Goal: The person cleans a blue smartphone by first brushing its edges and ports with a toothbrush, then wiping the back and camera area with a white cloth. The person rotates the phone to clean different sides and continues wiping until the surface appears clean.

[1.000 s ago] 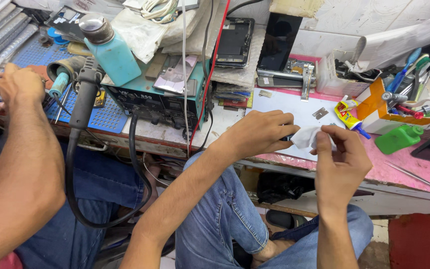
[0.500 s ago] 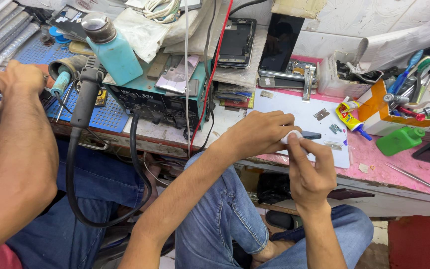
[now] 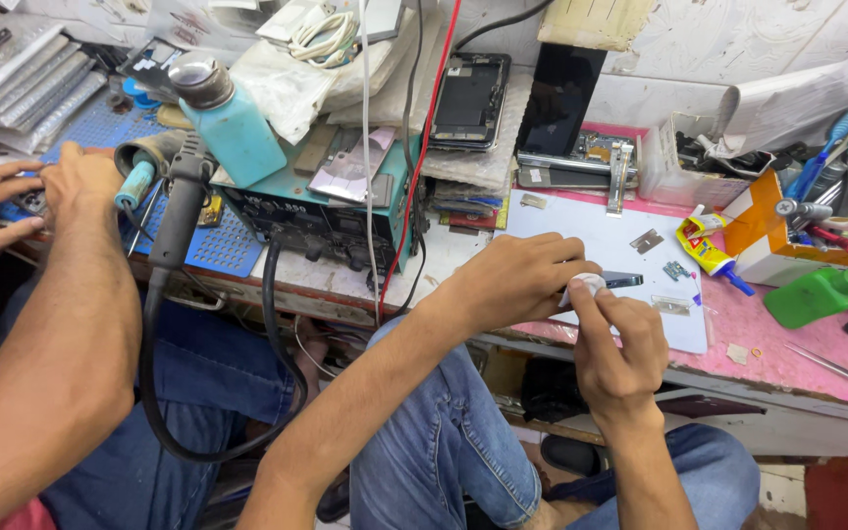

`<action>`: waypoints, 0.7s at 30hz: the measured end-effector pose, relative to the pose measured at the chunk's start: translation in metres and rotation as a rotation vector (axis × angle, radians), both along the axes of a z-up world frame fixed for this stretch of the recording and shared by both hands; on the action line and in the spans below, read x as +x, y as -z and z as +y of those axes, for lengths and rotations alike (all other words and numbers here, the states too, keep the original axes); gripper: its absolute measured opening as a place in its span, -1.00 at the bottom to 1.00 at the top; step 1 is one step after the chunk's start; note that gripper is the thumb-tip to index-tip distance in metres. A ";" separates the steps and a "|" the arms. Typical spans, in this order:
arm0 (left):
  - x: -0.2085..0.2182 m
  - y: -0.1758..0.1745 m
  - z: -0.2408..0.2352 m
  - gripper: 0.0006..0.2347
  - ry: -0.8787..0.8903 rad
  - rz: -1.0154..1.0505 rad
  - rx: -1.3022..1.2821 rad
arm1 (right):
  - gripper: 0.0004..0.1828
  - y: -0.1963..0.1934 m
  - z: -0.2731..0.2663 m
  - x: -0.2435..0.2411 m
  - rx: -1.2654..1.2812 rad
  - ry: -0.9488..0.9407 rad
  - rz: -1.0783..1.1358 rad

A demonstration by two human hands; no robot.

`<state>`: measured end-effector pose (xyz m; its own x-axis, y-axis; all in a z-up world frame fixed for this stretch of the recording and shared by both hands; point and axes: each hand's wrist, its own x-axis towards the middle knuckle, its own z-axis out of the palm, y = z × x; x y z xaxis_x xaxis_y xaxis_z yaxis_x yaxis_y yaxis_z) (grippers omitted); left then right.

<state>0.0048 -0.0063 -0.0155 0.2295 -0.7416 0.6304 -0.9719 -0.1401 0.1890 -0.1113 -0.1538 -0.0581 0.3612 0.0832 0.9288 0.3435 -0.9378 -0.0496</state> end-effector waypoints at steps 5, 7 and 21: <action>-0.011 -0.005 -0.001 -0.56 -0.121 -0.015 0.030 | -0.65 -0.011 0.000 0.007 0.108 -0.041 0.009; -0.013 -0.009 -0.003 -0.46 -0.124 0.020 0.049 | -0.64 -0.015 -0.003 0.008 0.173 -0.040 0.026; 0.045 -0.007 -0.034 -0.25 0.287 0.487 -0.122 | -0.61 -0.062 -0.054 0.074 0.050 -0.509 0.190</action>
